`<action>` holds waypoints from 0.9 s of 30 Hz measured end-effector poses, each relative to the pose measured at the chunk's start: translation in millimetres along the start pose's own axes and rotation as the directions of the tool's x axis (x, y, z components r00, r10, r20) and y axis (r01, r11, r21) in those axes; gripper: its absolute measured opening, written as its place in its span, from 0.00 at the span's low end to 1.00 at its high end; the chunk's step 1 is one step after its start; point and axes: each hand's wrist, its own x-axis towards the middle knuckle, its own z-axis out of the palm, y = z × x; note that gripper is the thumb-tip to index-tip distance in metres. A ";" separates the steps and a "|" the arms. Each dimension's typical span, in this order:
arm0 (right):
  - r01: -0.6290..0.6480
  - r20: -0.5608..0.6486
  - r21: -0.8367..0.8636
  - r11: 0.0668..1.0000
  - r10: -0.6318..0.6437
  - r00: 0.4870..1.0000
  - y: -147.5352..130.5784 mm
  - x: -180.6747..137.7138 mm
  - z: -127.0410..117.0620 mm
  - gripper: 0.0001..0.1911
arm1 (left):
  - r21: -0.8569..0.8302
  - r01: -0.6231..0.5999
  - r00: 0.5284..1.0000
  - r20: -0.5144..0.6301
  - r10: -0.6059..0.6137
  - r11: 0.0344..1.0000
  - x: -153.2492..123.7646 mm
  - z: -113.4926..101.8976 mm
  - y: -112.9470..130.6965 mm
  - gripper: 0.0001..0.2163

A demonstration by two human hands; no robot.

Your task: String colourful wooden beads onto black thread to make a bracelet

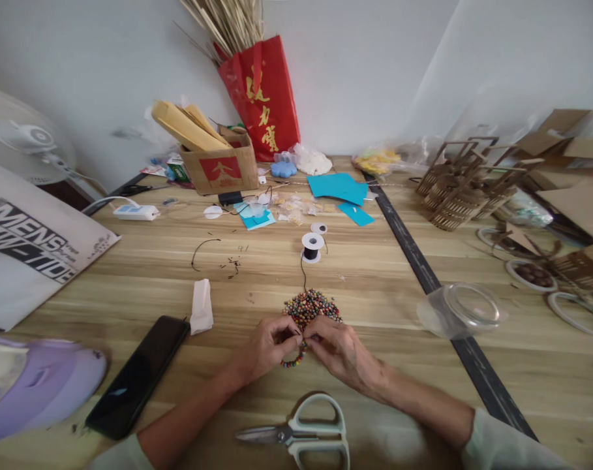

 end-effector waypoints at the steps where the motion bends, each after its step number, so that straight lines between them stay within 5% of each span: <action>1: 0.009 0.004 -0.007 1.000 -0.009 1.000 -0.5 0.3 -0.6 0.06 | -0.017 0.011 1.000 0.006 -0.011 1.000 0.6 -0.3 -0.2 0.11; 12: -0.020 -0.053 0.085 0.996 0.025 0.998 2.1 -2.5 7.4 0.01 | -0.233 0.147 0.989 0.023 -0.145 0.961 2.9 1.1 -4.7 0.15; 27: 0.025 -0.069 0.084 0.996 -0.019 0.997 6.1 -4.0 10.2 0.02 | -0.190 0.149 0.988 0.005 -0.151 0.970 2.6 2.8 -0.6 0.13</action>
